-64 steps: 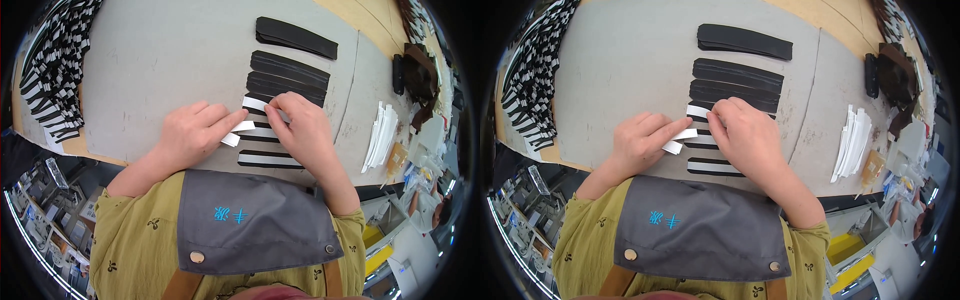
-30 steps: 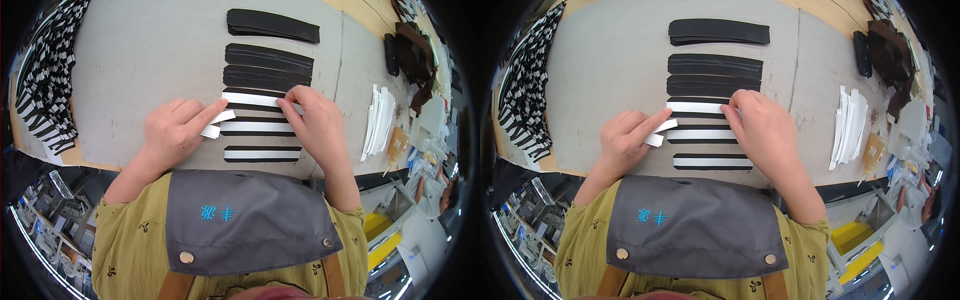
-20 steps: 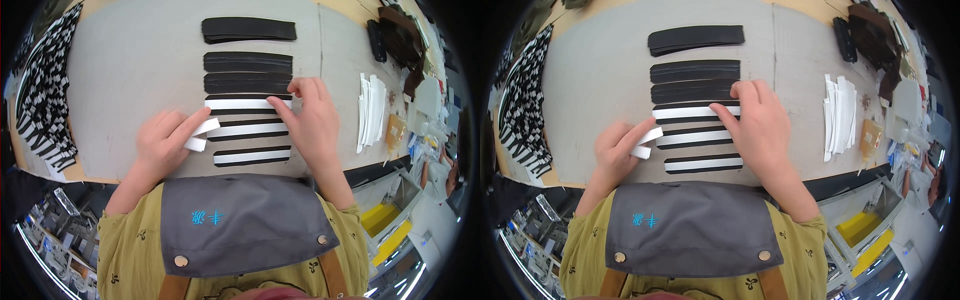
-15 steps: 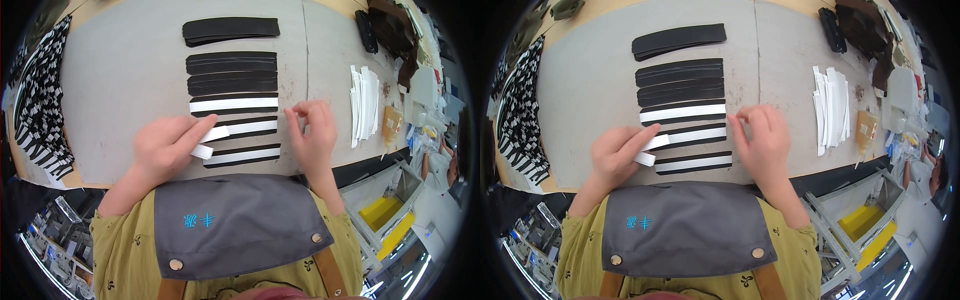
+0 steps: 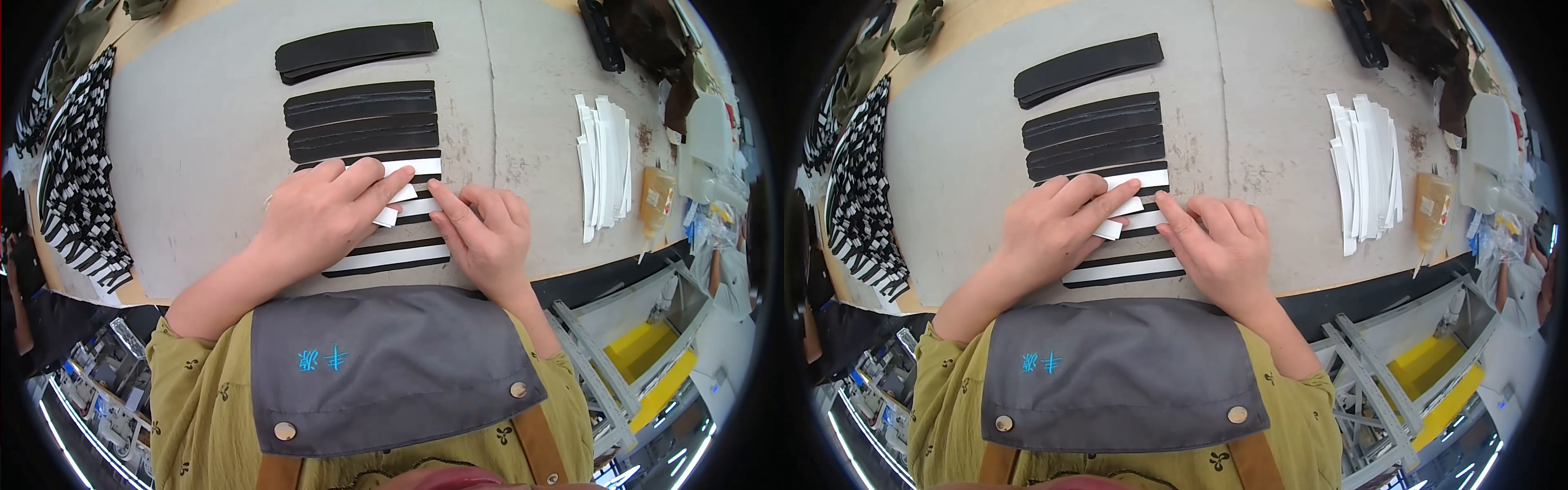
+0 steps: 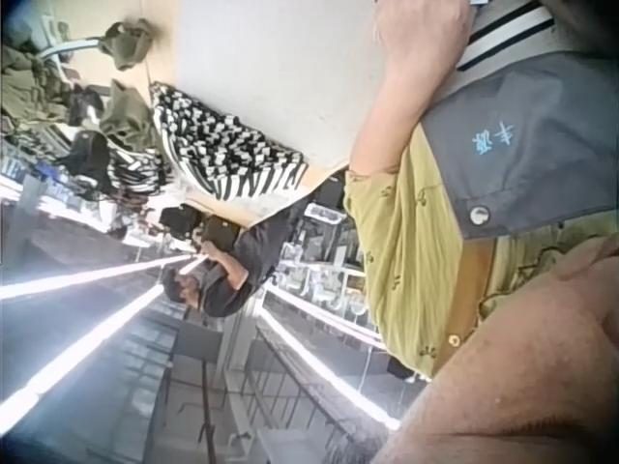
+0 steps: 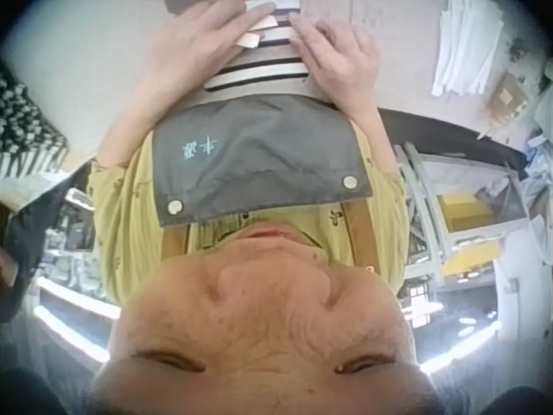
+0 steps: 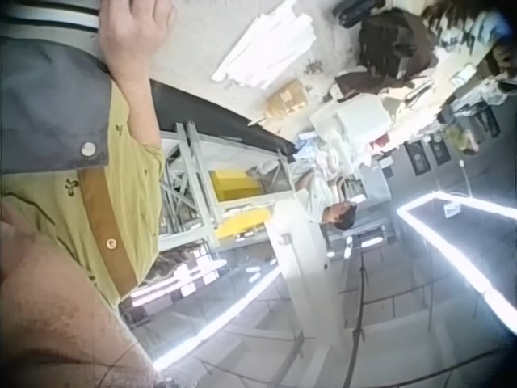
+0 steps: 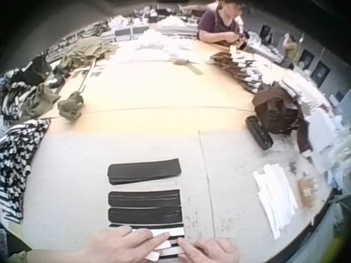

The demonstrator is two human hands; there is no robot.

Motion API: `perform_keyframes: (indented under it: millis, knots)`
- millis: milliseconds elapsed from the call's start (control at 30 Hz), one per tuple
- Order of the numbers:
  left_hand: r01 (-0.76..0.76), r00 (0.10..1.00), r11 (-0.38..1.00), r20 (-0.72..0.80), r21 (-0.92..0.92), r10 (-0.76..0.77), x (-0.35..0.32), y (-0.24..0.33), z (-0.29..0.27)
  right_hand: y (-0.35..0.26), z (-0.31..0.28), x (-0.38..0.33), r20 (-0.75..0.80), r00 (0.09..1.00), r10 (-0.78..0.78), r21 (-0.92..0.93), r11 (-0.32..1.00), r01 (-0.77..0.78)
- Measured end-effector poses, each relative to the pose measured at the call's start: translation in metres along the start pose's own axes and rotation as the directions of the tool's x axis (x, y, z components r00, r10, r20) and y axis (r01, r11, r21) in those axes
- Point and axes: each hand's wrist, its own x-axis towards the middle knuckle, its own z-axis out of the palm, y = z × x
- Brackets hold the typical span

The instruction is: Apply adhesive to fabric strips and align them on a surface for assembly.

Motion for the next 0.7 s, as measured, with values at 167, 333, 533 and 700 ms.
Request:
perform_keyframes:
  millis: [167, 333, 533, 700]
  knots:
    - [0.046, 0.998, 0.999, 0.049, 0.016, -0.046, -0.002, 0.002, -0.007, 0.0, 0.004, 0.002, -0.001, 1.0, -0.032, 0.007, 0.999, 0.032]
    - [0.019, 0.998, 0.999, -0.053, -0.028, -0.02, -0.014, -0.001, -0.006, 0.0, -0.004, 0.0, 0.041, 0.998, -0.04, 0.036, 0.999, 0.038]
    - [0.096, 0.968, 0.995, -0.23, -0.032, -0.1, -0.079, -0.017, -0.019, -0.01, -0.009, 0.014, 0.014, 0.983, -0.183, 0.082, 0.98, 0.182]
    - [0.214, 0.95, 0.975, -0.245, 0.058, -0.193, -0.097, -0.018, -0.015, -0.044, 0.007, 0.053, 0.158, 0.941, -0.298, 0.187, 0.945, 0.268]
